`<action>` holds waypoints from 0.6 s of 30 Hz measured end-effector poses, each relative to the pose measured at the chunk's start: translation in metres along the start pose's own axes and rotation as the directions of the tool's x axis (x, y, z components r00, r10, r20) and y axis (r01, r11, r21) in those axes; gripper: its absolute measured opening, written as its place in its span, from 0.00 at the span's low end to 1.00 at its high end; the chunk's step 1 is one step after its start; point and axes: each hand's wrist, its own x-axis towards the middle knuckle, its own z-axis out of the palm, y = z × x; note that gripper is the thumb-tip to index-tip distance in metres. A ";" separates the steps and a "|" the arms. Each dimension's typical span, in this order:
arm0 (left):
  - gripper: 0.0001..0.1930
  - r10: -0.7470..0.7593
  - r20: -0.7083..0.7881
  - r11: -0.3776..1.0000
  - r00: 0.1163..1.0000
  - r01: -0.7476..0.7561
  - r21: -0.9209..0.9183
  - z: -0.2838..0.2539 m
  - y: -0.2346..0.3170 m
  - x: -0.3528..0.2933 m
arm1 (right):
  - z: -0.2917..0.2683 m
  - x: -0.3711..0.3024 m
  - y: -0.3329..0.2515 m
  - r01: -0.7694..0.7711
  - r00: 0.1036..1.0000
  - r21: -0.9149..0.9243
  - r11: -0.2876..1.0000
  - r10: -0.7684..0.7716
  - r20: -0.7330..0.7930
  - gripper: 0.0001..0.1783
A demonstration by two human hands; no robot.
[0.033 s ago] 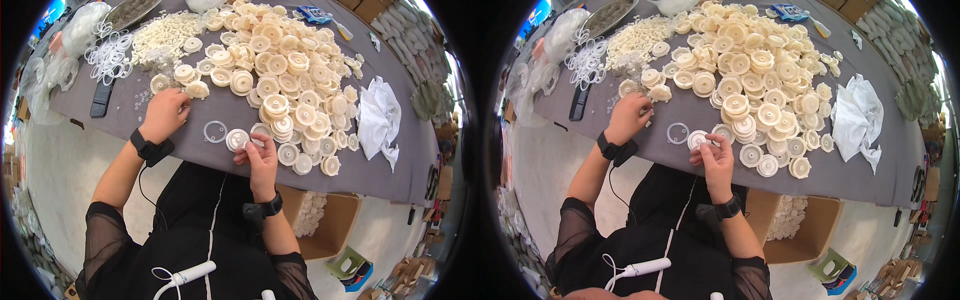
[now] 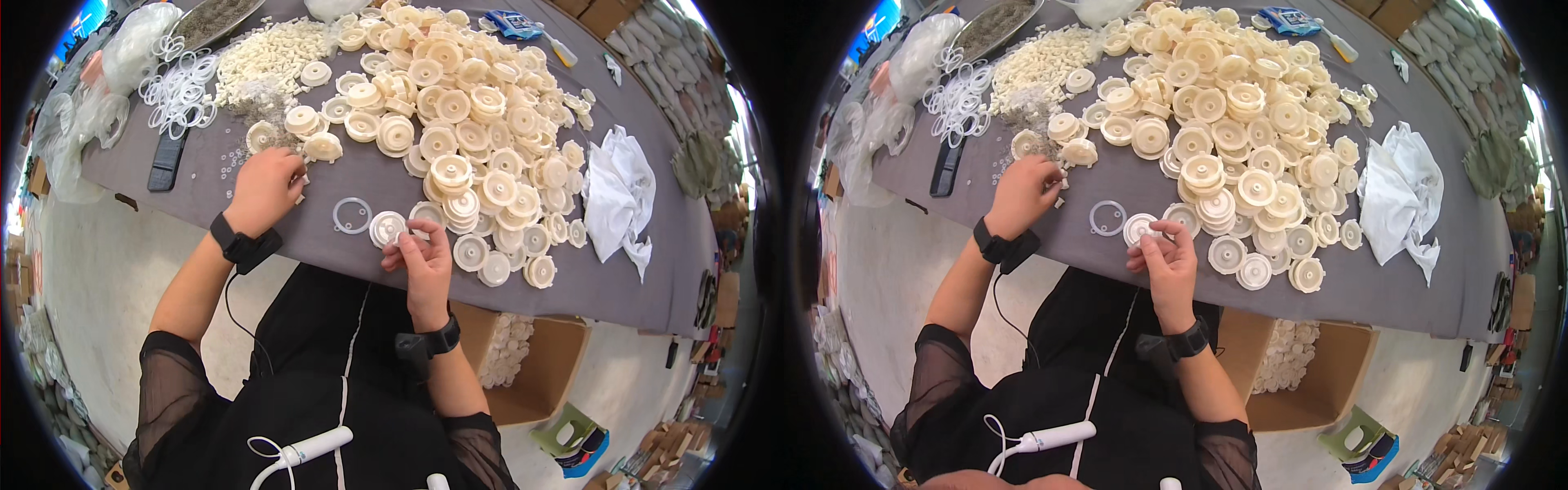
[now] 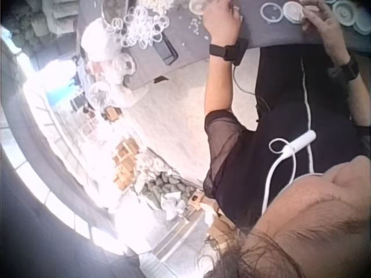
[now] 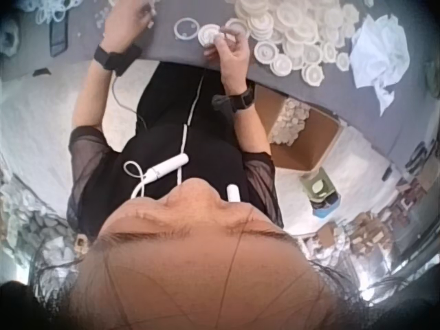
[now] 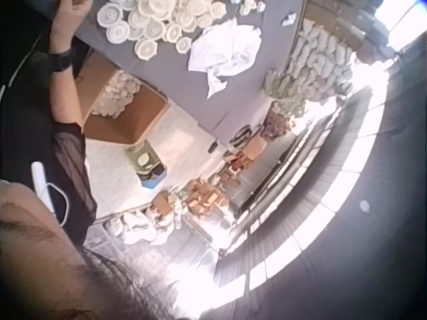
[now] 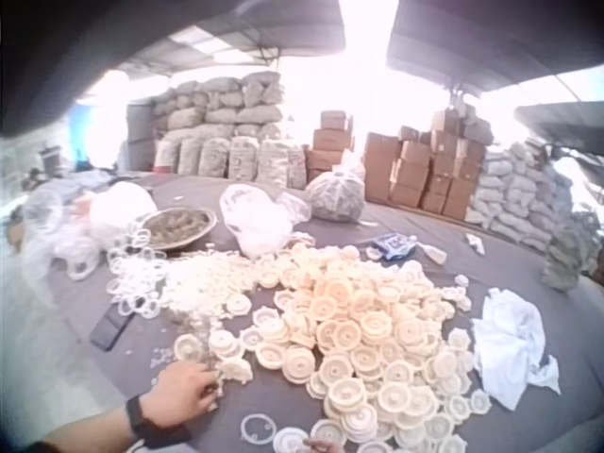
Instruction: Assembling small white plastic components by fitting rings and caps together on a workbench.
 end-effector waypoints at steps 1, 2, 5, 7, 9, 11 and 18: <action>0.04 -0.025 0.014 0.997 1.000 0.024 0.070 -0.002 -0.005 -0.006 | 0.001 -0.002 0.001 -0.052 0.999 -0.023 0.998 0.053 0.006 0.11; 0.04 -0.029 0.014 0.997 0.999 0.028 0.073 -0.006 -0.011 -0.010 | -0.001 -0.003 0.003 -0.055 0.998 -0.022 0.998 0.055 0.010 0.11; 0.04 -0.114 -0.049 0.993 0.992 0.115 0.028 -0.021 -0.030 -0.025 | -0.004 -0.002 0.006 -0.157 0.982 0.098 0.983 0.146 0.117 0.12; 0.04 -0.186 -0.111 0.976 0.976 0.197 0.091 -0.030 -0.044 -0.035 | -0.003 -0.003 0.005 -0.213 0.973 0.204 0.956 0.187 0.139 0.12; 0.04 -0.204 -0.122 0.964 0.971 0.221 0.148 -0.033 -0.055 -0.043 | 0.001 -0.003 0.003 -0.213 0.972 0.174 0.961 0.190 0.141 0.12; 0.04 -0.223 -0.071 0.970 0.972 0.228 0.081 -0.035 -0.057 -0.052 | 0.005 -0.003 0.005 -0.212 0.972 0.144 0.967 0.193 0.135 0.13; 0.06 0.081 -0.079 0.996 0.994 -0.083 -0.031 0.002 -0.019 -0.038 | 0.015 -0.007 0.010 -0.209 0.967 0.141 0.968 0.184 0.174 0.09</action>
